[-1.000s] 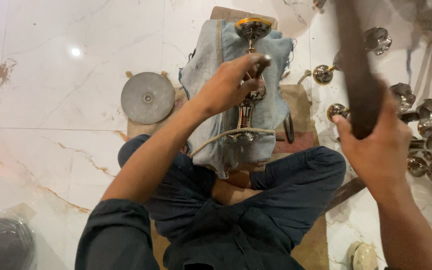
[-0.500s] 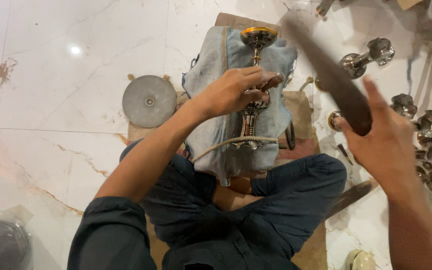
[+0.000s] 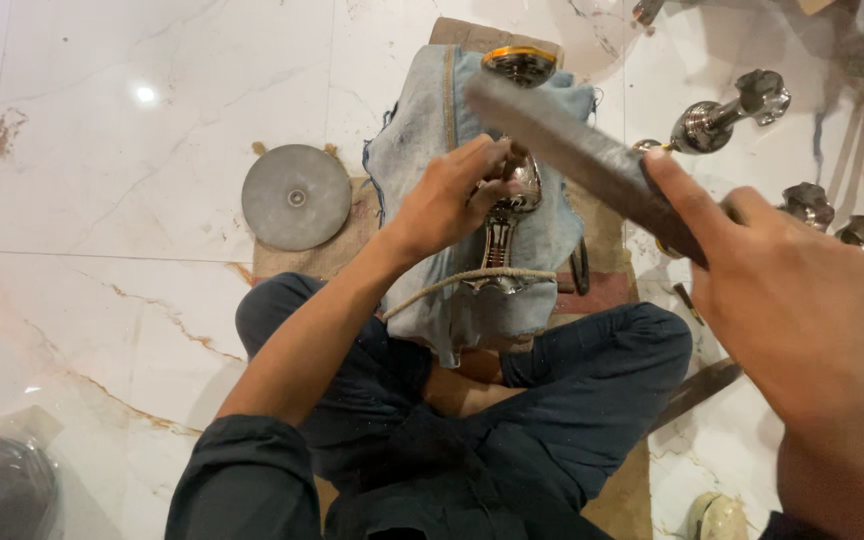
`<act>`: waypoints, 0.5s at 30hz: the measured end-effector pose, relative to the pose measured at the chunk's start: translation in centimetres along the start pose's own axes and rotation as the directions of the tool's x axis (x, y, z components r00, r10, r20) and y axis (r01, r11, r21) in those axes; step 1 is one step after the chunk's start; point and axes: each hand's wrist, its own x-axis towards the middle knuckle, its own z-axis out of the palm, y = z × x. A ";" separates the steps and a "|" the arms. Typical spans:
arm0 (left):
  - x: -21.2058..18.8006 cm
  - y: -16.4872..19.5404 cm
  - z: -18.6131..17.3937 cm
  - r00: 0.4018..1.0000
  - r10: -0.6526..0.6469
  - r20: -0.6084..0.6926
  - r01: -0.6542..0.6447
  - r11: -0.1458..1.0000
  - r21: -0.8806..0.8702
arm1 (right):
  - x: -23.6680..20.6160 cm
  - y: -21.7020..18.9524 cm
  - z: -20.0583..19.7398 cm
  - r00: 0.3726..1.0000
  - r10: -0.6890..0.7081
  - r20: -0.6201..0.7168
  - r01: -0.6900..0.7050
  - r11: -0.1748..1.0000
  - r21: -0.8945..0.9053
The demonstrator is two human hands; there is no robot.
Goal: The person sits cross-legged on the floor and repeatedly hammers a metal decorative object using a small chisel and a wooden mallet. The object is placed on a cloth-covered block and secured with a rope. The person rotates the object to work on different sections.
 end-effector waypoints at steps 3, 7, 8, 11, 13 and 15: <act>0.0 -0.3 0.2 0.999 -0.035 0.027 0.036 0.999 -0.012 | -0.5 -0.1 0.8 0.982 0.173 -0.069 -0.070 0.684 0.726; 0.0 -0.6 0.2 0.992 -0.123 0.003 0.123 0.985 -0.123 | -2.5 0.7 3.1 0.997 0.081 0.015 -0.083 0.992 0.092; 0.4 -0.8 0.2 0.987 -0.162 -0.011 0.158 0.971 -0.182 | -2.6 1.0 3.9 0.974 0.060 -0.220 -0.018 0.982 0.189; 1.2 -1.3 -0.2 0.975 -0.181 0.129 0.195 0.974 -0.112 | -3.1 1.9 5.6 0.906 0.138 -0.401 0.093 0.859 0.504; 1.6 -1.4 -0.6 0.981 -0.110 0.159 0.129 0.985 -0.112 | -3.2 2.5 6.3 0.907 0.173 -0.384 0.098 0.800 0.592; 1.8 -1.4 -1.0 0.981 -0.038 0.189 0.062 0.990 -0.123 | -3.0 2.9 6.6 0.902 0.173 -0.395 0.084 0.829 0.553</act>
